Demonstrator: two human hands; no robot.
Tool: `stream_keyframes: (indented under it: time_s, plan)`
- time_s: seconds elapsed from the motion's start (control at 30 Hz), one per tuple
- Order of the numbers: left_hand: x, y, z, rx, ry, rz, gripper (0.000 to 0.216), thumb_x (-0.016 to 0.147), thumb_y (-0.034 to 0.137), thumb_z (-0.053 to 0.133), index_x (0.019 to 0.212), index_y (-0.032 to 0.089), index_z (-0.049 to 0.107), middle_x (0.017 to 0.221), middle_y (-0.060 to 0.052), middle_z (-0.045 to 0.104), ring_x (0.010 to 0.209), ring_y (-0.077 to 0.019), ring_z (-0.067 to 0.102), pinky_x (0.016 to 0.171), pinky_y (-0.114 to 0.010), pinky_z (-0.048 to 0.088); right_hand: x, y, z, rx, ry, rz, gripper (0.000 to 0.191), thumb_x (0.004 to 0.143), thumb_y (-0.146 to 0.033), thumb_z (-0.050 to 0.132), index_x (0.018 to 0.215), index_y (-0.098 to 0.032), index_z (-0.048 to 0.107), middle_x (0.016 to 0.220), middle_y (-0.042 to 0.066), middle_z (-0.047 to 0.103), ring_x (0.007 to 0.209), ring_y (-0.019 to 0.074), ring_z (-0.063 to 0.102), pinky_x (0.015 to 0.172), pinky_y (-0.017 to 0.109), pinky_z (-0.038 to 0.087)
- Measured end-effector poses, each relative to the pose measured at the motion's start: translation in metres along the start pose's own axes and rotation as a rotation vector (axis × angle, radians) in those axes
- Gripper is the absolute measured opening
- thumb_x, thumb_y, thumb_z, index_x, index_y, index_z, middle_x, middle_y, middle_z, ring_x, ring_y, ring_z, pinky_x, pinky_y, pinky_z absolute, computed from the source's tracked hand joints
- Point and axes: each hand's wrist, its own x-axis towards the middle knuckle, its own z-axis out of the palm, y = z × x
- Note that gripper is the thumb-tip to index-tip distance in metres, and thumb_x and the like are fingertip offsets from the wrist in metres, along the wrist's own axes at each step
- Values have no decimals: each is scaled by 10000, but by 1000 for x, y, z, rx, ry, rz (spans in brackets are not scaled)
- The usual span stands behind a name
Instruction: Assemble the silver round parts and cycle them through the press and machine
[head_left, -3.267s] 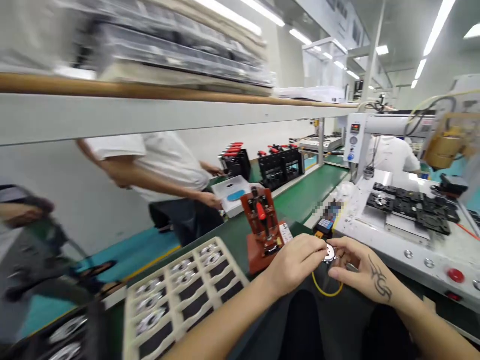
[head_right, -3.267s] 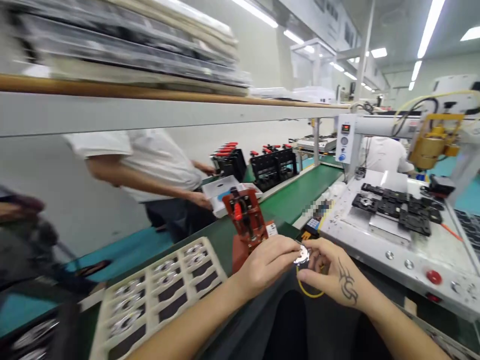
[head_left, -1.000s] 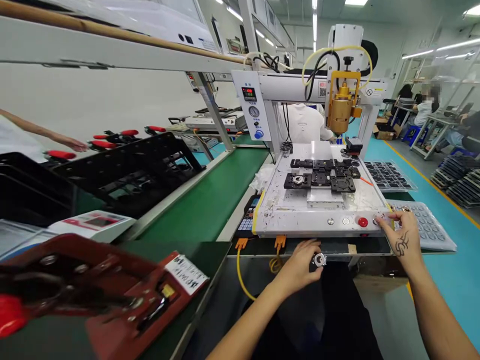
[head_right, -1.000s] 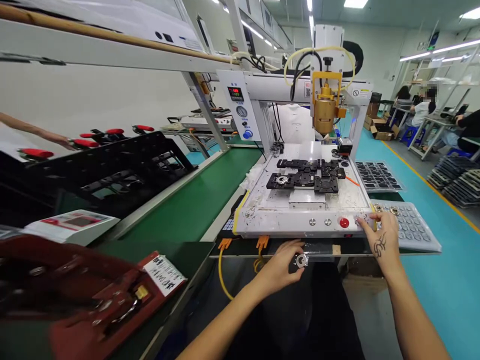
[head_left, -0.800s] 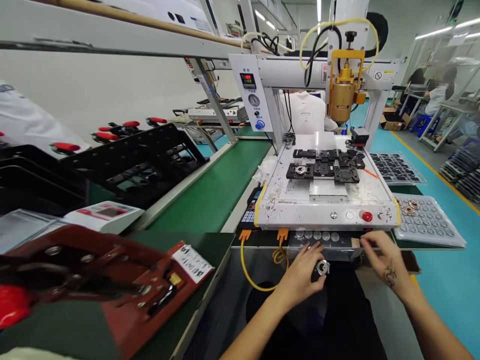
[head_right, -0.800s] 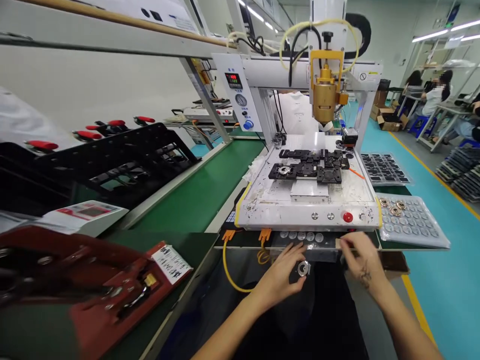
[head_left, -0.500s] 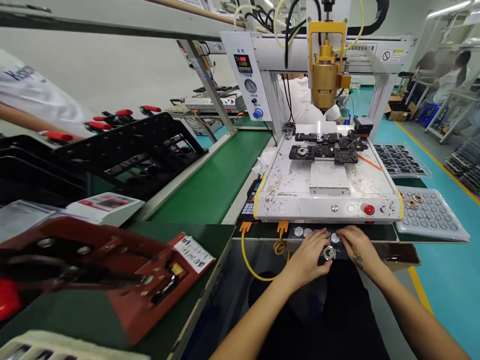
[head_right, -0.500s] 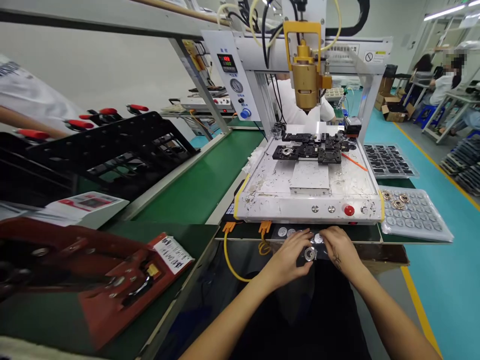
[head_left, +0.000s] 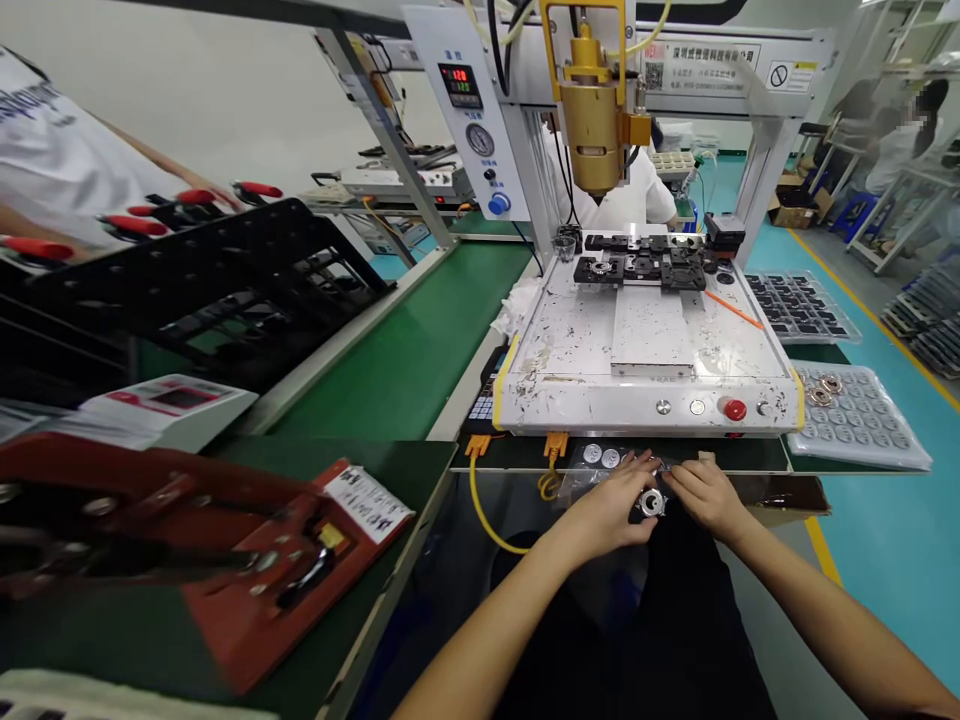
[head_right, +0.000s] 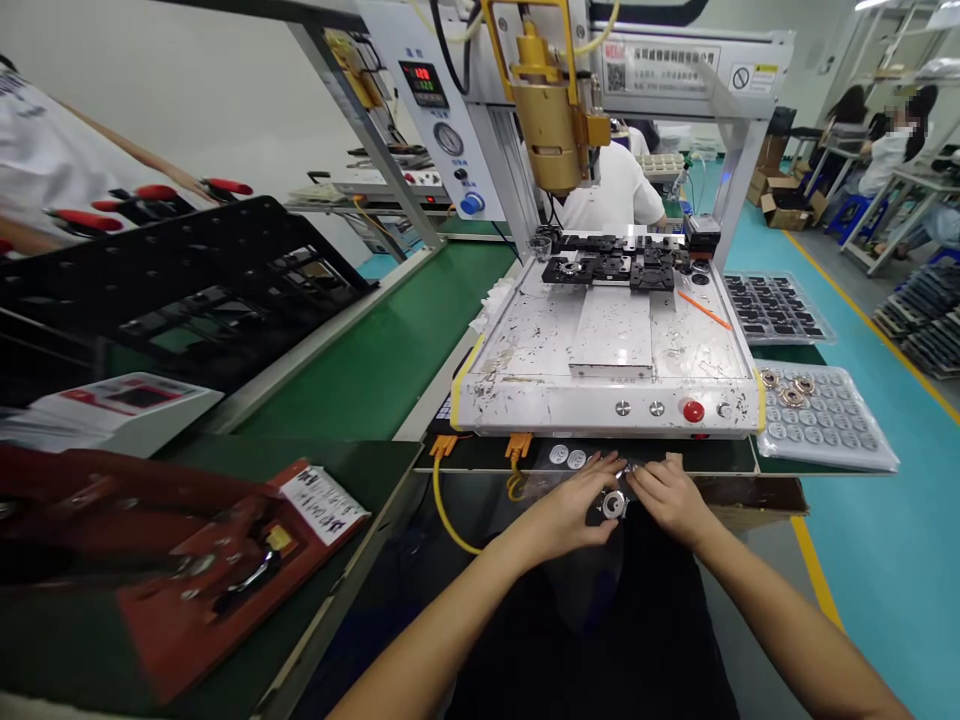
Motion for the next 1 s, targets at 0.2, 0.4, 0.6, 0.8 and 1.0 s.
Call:
stream_keyframes:
  time_s: [0.2, 0.4, 0.6, 0.8, 1.0]
  plan:
    - [8, -4, -4, -70, 90, -59, 393, 801, 136, 767, 1170, 199, 644, 1565, -192, 614, 1528, -339, 520, 1321, -559, 341, -17, -27, -7, 32, 92, 32, 243, 1053, -76, 584, 1227, -188, 712, 1108, 129, 811, 1039, 282, 757, 892, 458, 608]
    - [15, -11, -15, -45, 188, -96, 400, 849, 173, 754, 1224, 216, 622, 1455, -163, 684, 1353, -319, 674, 1165, -471, 532, 4, -34, -6, 121, 62, 205, 221, 1052, -54, 508, 1170, -199, 625, 1474, 181, 674, 1459, 321, 582, 1190, 600, 514]
    - [-12, -9, -16, 105, 255, -23, 368, 864, 143, 734, 1205, 212, 612, 1470, -168, 674, 1427, -332, 609, 1201, -532, 495, 19, -25, -4, 220, 112, 427, 125, 1090, -167, 491, 1091, -230, 598, 1436, 191, 687, 1403, 346, 619, 1170, 645, 494]
    - [1, 0, -8, 193, 328, -50, 354, 832, 124, 756, 1155, 201, 631, 1251, -138, 735, 1248, -340, 679, 1090, -546, 543, 27, -33, -29, 343, 184, 706, 164, 1120, -360, 502, 1098, -235, 606, 1120, 135, 752, 1065, 293, 741, 945, 477, 617]
    - [-7, 31, -15, -171, 375, -203, 340, 829, 140, 758, 1141, 223, 650, 1209, -94, 734, 1170, -292, 694, 1062, -485, 546, 50, -55, -69, 541, 47, 793, 284, 1108, -426, 559, 1247, -244, 726, 1030, 69, 776, 882, 227, 757, 754, 323, 615]
